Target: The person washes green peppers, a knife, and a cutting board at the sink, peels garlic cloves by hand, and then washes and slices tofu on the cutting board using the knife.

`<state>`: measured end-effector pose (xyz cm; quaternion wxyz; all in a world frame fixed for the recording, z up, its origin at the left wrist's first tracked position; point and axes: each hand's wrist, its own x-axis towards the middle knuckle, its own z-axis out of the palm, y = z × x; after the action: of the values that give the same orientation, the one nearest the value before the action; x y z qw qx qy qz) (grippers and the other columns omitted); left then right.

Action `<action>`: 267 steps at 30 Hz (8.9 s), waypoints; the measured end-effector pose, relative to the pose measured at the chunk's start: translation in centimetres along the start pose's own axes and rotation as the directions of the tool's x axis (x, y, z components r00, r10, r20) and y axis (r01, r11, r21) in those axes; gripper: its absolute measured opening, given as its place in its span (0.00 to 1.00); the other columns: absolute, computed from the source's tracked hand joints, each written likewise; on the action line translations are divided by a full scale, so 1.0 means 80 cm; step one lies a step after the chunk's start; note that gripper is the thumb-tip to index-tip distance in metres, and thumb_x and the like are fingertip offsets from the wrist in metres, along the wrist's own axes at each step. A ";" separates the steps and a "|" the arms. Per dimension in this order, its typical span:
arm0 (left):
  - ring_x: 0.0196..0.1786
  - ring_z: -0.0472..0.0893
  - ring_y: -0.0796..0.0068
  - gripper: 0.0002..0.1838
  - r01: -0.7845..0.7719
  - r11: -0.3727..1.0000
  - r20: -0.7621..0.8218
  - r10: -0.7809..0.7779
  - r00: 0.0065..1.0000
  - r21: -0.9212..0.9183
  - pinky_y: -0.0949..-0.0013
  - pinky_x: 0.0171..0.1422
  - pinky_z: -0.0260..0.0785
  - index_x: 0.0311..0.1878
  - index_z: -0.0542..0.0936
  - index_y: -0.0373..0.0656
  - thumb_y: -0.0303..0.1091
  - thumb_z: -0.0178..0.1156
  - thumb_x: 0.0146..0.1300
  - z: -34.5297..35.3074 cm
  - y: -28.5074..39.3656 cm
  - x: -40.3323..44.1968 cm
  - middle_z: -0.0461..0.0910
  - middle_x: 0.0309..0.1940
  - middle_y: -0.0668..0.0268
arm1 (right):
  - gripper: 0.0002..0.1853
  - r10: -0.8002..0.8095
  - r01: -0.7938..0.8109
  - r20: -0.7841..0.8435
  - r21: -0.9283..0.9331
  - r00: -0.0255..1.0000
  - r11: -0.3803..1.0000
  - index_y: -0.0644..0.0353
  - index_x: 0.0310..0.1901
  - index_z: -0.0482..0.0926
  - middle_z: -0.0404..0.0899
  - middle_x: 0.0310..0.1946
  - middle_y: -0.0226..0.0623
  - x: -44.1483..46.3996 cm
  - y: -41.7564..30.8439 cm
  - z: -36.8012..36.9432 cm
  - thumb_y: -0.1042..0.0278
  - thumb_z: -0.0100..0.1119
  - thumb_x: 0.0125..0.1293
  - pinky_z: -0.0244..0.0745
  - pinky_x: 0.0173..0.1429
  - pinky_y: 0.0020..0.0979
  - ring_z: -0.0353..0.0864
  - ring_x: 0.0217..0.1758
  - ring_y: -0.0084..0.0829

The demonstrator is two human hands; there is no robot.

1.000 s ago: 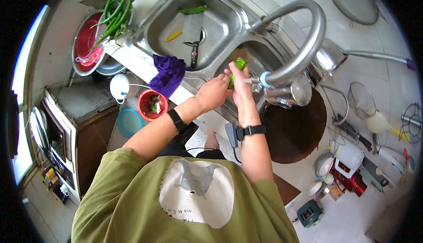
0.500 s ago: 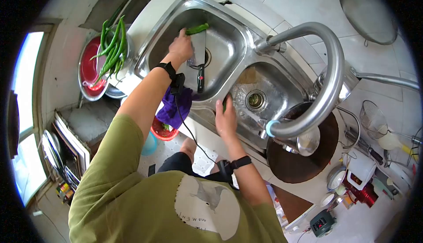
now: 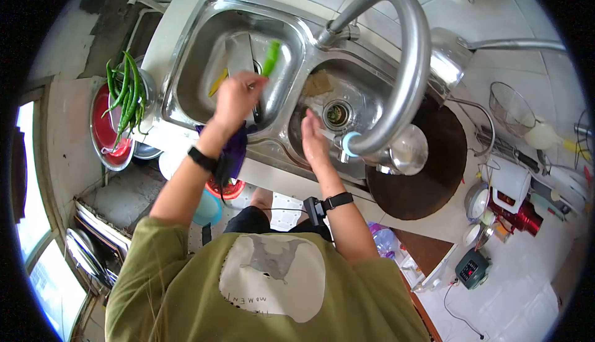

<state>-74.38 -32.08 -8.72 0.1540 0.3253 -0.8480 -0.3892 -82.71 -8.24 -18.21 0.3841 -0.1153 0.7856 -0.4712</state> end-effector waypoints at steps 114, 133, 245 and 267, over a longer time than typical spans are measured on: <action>0.29 0.84 0.69 0.21 0.449 0.788 0.234 -0.385 0.893 -0.421 0.66 0.35 0.81 0.65 0.77 0.46 0.36 0.66 0.72 0.016 0.002 -0.184 0.75 0.43 0.56 | 0.18 -0.014 -0.021 -0.031 -0.879 0.999 0.476 0.48 0.52 0.90 0.87 0.55 0.50 0.059 0.060 -0.133 0.59 0.56 0.67 0.77 0.68 0.45 0.83 0.61 0.53; 0.26 0.86 0.71 0.33 0.524 0.777 0.319 -0.427 0.846 -0.348 0.68 0.33 0.80 0.74 0.67 0.32 0.36 0.64 0.71 0.016 -0.005 -0.165 0.86 0.38 0.57 | 0.11 -0.595 0.101 -0.378 -0.782 0.709 0.616 0.49 0.49 0.86 0.87 0.52 0.35 -0.136 -0.036 -0.368 0.72 0.63 0.67 0.76 0.63 0.44 0.82 0.57 0.46; 0.32 0.86 0.75 0.15 -0.680 0.497 0.486 -0.475 -0.733 -0.540 0.70 0.40 0.79 0.61 0.83 0.42 0.33 0.58 0.74 0.172 -0.028 -1.483 0.87 0.35 0.62 | 0.28 0.010 0.290 0.305 0.915 -0.952 -0.282 0.56 0.50 0.84 0.88 0.47 0.40 -1.726 0.535 0.881 0.35 0.61 0.71 0.80 0.58 0.48 0.87 0.54 0.46; 0.36 0.85 0.79 0.15 -0.672 0.674 0.544 -0.456 -0.704 -0.306 0.73 0.39 0.78 0.60 0.82 0.38 0.31 0.58 0.74 0.141 -0.184 -1.489 0.86 0.35 0.64 | 0.21 -0.032 -0.006 0.006 0.932 -0.999 0.363 0.65 0.59 0.81 0.83 0.54 0.44 -1.595 0.545 0.875 0.54 0.58 0.81 0.74 0.64 0.37 0.81 0.58 0.34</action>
<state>14.43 47.06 -28.19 -0.7262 -0.4382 -0.5256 -0.0660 61.56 38.53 -9.50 0.3882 -0.8293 -0.3783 -0.1360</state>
